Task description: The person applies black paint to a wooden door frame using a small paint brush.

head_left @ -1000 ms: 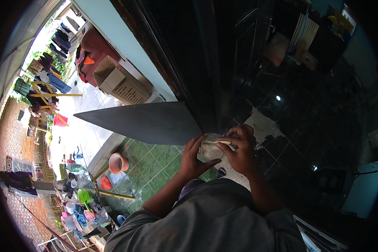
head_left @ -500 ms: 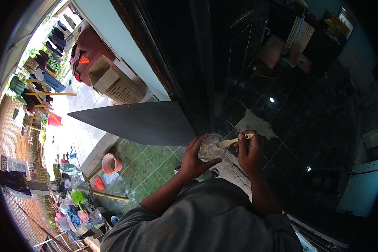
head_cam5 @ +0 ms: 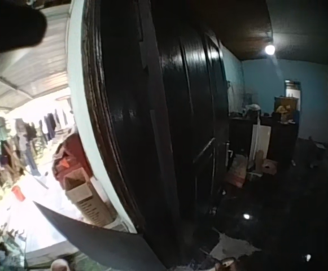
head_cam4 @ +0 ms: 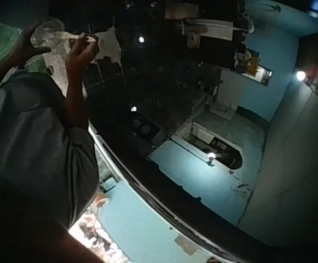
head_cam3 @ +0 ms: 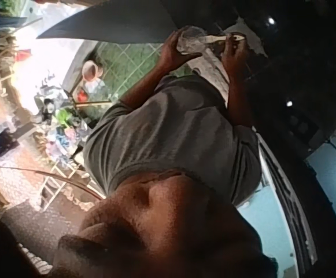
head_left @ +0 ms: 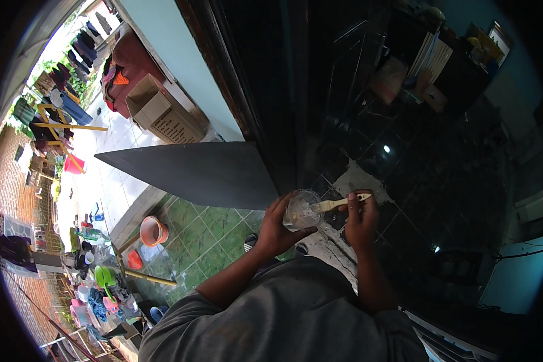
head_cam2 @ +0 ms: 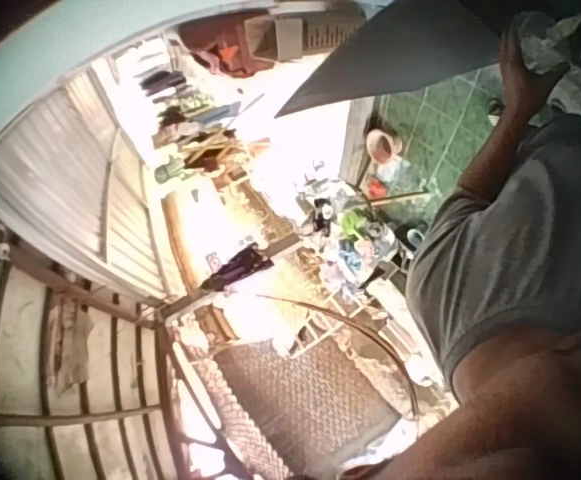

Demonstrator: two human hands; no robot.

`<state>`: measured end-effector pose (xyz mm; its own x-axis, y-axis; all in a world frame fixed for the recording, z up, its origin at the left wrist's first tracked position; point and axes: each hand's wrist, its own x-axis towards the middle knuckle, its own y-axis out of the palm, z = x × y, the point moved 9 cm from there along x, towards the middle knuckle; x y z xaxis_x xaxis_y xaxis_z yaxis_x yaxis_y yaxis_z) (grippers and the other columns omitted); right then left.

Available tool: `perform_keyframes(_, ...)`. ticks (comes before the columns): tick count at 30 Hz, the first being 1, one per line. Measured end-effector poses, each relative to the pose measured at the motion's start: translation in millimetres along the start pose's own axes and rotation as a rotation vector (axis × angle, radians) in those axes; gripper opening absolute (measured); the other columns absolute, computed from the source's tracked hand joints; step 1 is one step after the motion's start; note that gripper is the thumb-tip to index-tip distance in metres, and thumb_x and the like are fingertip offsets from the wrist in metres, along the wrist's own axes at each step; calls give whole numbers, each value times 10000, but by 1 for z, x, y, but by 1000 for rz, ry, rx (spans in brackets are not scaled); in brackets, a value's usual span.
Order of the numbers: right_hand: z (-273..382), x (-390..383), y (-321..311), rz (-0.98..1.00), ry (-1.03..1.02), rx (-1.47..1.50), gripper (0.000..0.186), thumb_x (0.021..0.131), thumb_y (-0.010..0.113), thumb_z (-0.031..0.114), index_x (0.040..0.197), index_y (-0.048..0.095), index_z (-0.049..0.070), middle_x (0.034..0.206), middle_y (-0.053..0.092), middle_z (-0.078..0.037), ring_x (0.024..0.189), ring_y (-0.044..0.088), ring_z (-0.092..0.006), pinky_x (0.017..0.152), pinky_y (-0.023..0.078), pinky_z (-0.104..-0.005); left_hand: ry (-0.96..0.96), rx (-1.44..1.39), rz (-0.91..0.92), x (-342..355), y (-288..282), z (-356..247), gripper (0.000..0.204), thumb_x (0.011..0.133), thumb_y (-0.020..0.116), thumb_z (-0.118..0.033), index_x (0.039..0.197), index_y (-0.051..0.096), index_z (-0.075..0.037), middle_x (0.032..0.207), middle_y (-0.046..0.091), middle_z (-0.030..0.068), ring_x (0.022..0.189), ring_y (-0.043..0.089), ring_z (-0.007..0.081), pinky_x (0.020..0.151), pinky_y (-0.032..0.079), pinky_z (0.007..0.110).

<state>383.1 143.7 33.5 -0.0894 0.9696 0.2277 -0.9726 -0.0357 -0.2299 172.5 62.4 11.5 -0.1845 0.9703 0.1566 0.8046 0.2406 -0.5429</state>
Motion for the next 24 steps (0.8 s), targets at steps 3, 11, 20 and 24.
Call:
perform_keyframes(3,-4,2,-18,-74,-13,33,176,1060,574,166,984,581,8,760,643,-57,658,664,-121,629,494,-281,7,45,5,0,-2,-1,966,659,954,-346,1447,493,-31,1395,574,192,1297,549,392,1099,446,473)
perform_keyframes(11,-3,-2,-3,-130,-2,322,207,1061,571,210,994,577,14,763,622,-53,680,645,-127,661,465,-288,49,15,-27,-1,-5,-9,950,653,968,-283,1441,500,-32,1332,628,187,1244,617,362,1067,489,448)
perform_keyframes(20,-12,-2,-11,-159,43,231,228,1067,544,213,973,563,6,801,613,-72,692,661,-150,670,499,-308,35,-19,32,11,2,-3,903,693,955,-325,1427,522,-28,1341,631,182,1258,620,322,1064,495,430)
perform_keyframes(24,-21,-2,-11,-163,8,140,249,1061,546,235,992,552,-4,819,602,-86,685,652,-178,673,501,-326,39,-24,37,16,7,-2,923,697,940,-400,1429,518,-30,1338,624,185,1256,612,343,1064,496,437)
